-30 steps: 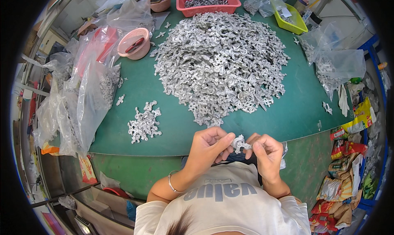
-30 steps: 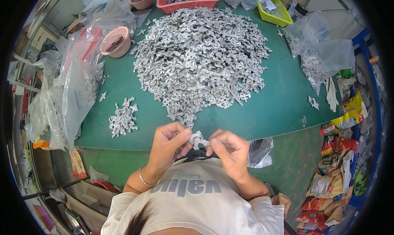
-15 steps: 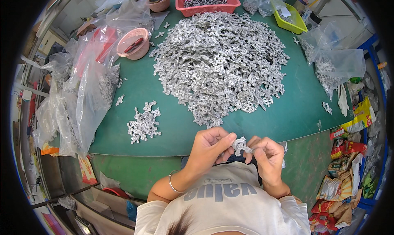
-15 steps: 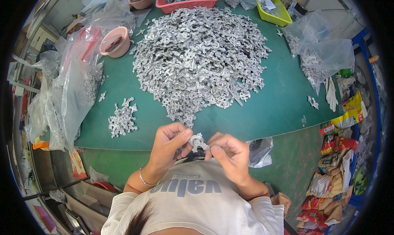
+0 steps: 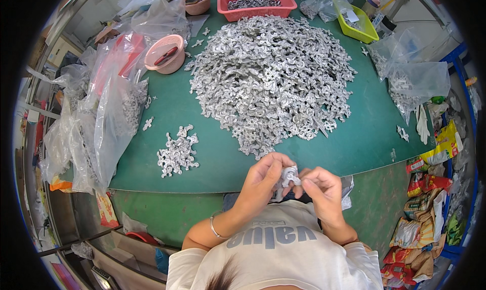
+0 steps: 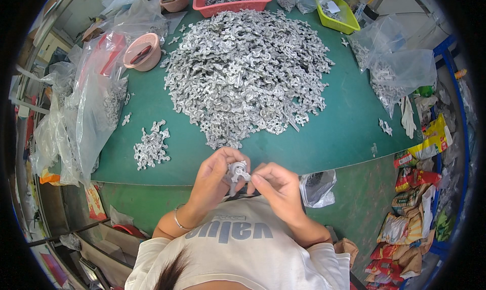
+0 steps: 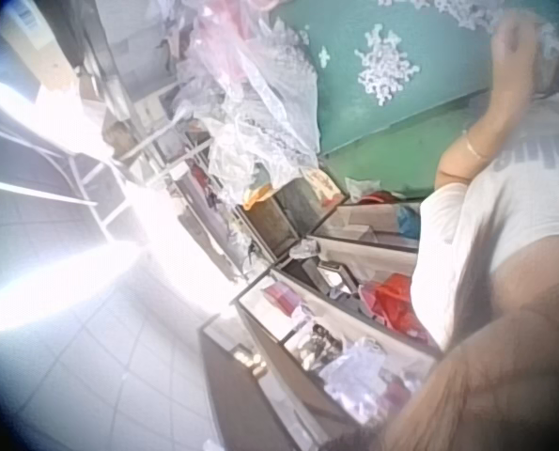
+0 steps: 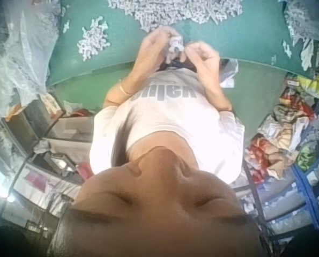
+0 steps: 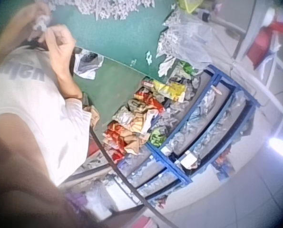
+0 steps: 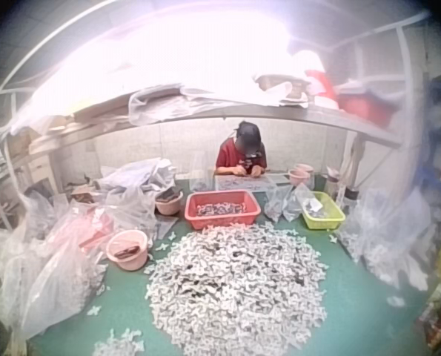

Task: The person picks up and joins together small metal components by hand at a workbench.

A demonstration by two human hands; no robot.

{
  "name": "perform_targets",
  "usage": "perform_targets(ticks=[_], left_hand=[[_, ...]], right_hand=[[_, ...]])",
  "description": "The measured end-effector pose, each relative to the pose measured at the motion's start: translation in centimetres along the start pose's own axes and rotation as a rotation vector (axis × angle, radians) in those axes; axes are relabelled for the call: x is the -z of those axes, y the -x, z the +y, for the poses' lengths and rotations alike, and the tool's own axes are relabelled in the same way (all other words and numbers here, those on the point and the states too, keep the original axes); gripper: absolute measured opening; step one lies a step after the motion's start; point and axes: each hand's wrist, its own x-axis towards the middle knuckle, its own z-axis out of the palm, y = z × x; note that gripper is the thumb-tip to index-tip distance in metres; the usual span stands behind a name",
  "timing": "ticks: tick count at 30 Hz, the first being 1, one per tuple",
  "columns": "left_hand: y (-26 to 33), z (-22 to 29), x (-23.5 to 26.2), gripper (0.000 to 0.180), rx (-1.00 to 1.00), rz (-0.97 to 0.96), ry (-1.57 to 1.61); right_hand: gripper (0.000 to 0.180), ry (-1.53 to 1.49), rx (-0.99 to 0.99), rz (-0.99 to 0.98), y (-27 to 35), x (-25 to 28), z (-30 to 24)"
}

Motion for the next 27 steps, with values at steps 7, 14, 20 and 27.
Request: perform_targets(ticks=[7,14,20,27], left_hand=[[-0.9,-2.4,1.4,0.017,-0.191,0.123,0.087],[-1.6,-4.3,2.3,0.015,-0.631,0.157,-0.527],[-1.3,-5.0,1.3,0.029,-0.589,0.029,-0.862],[-0.9,-3.8,5.3,0.031,-0.719,0.358,-1.134]], right_hand=[[0.002,0.376,-0.001,0.029,-0.8,0.1,2.8],[0.030,-0.062,-0.268,-0.097,-1.0,0.8,4.2],[0.035,-0.017,-0.364,0.131,-1.4,-0.4,5.7],[0.037,-0.879,-0.504,0.185,-3.8,2.0,5.5]])
